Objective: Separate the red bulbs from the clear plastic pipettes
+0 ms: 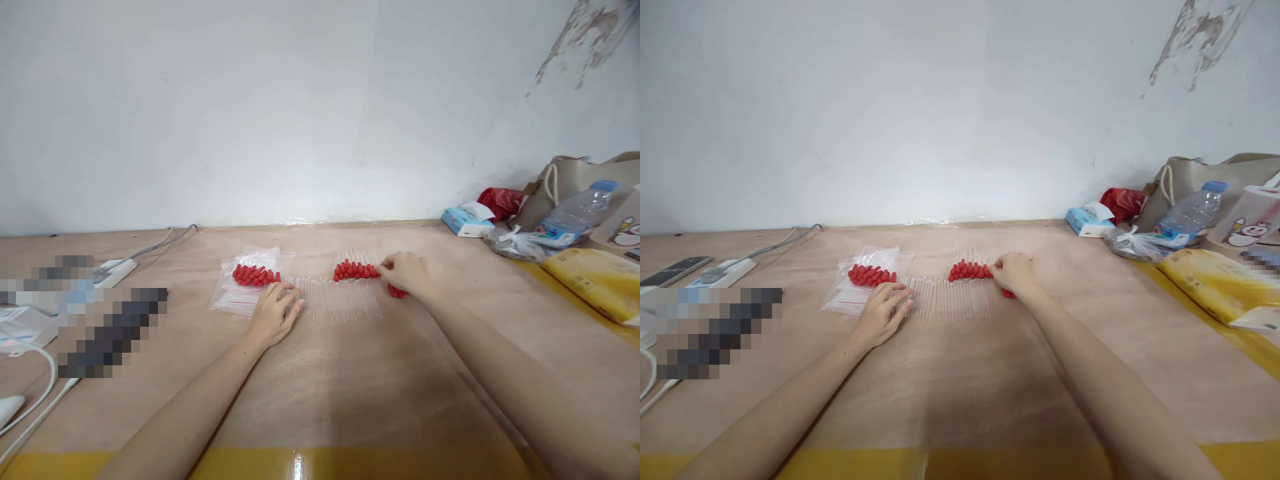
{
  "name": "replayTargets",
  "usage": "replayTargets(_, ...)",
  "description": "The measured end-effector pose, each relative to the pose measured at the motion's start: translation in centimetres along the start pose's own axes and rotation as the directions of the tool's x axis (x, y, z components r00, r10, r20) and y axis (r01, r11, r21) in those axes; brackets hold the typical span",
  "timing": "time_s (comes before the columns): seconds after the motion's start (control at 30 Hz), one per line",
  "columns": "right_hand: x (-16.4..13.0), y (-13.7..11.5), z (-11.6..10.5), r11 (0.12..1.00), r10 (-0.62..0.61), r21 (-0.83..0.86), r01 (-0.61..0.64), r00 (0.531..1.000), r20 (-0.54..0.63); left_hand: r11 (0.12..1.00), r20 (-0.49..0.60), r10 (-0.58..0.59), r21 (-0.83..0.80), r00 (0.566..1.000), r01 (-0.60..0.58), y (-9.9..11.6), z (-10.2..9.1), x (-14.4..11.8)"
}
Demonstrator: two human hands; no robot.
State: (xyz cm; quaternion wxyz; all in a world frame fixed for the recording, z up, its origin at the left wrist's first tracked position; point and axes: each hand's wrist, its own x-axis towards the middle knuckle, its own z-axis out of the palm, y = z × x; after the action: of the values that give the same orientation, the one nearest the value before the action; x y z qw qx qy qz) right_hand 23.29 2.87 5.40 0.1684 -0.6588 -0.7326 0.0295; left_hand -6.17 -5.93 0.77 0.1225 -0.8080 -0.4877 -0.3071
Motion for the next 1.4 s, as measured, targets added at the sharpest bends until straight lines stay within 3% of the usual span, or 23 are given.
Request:
replayTargets(0.1,0.5,-1.7,1.1,0.998,0.034,-0.051,-0.03,0.997,0.076,1.0,0.0,0.005,-0.008,1.0,-0.005,0.1,-0.1,0.0)
replayTargets(0.23,0.8,-2.1,1.8,0.997,0.069,-0.043,-0.066,0.996,0.063,1.0,0.009,0.007,-0.021,1.0,-0.007,0.1,-0.1,-0.1)
replayTargets(0.4,0.2,-2.3,0.5,0.997,0.073,0.008,-0.073,0.997,-0.015,0.999,-0.001,0.018,-0.035,1.0,-0.018,0.0,0.0,0.0)
replayTargets(0.5,-1.7,-2.6,0.5,0.99,-0.061,0.116,0.079,0.987,-0.148,0.999,-0.049,0.002,-0.05,0.999,-0.005,0.1,0.0,-0.1)
replayTargets(0.57,-3.7,-2.8,1.3,0.94,-0.249,0.157,0.302,0.925,-0.285,0.999,-0.099,-0.024,-0.048,0.995,0.02,0.5,0.0,-0.2)
replayTargets(0.67,-6.7,-3.1,3.0,0.817,-0.508,0.054,0.574,0.761,-0.403,1.0,-0.128,0.01,-0.028,0.992,-0.014,1.4,-0.2,-0.1)
replayTargets(0.73,-8.1,-3.4,3.9,0.742,-0.609,-0.006,0.671,0.669,-0.426,0.995,-0.1,0.096,0.0,0.99,-0.096,2.1,-0.2,-0.1)
replayTargets(0.8,-8.8,-3.6,4.5,0.71,-0.64,-0.019,0.704,0.633,-0.436,0.984,-0.053,0.177,0.029,0.983,-0.175,2.6,-0.1,-0.1)
replayTargets(1.07,-8.5,-3.9,5.0,0.677,-0.658,-0.015,0.736,0.597,-0.459,0.97,-0.031,0.24,0.057,0.97,-0.238,3.1,-0.1,-0.1)
replayTargets(1.27,-8.9,-4.1,4.7,0.689,-0.65,-0.006,0.725,0.614,-0.448,0.967,-0.004,0.253,0.043,0.968,-0.252,3.7,-0.7,-0.1)
replayTargets(1.4,-9.2,-4.0,4.5,0.678,-0.668,-0.033,0.734,0.598,-0.443,0.964,-0.005,0.266,0.028,0.964,-0.266,3.6,-0.8,-0.2)
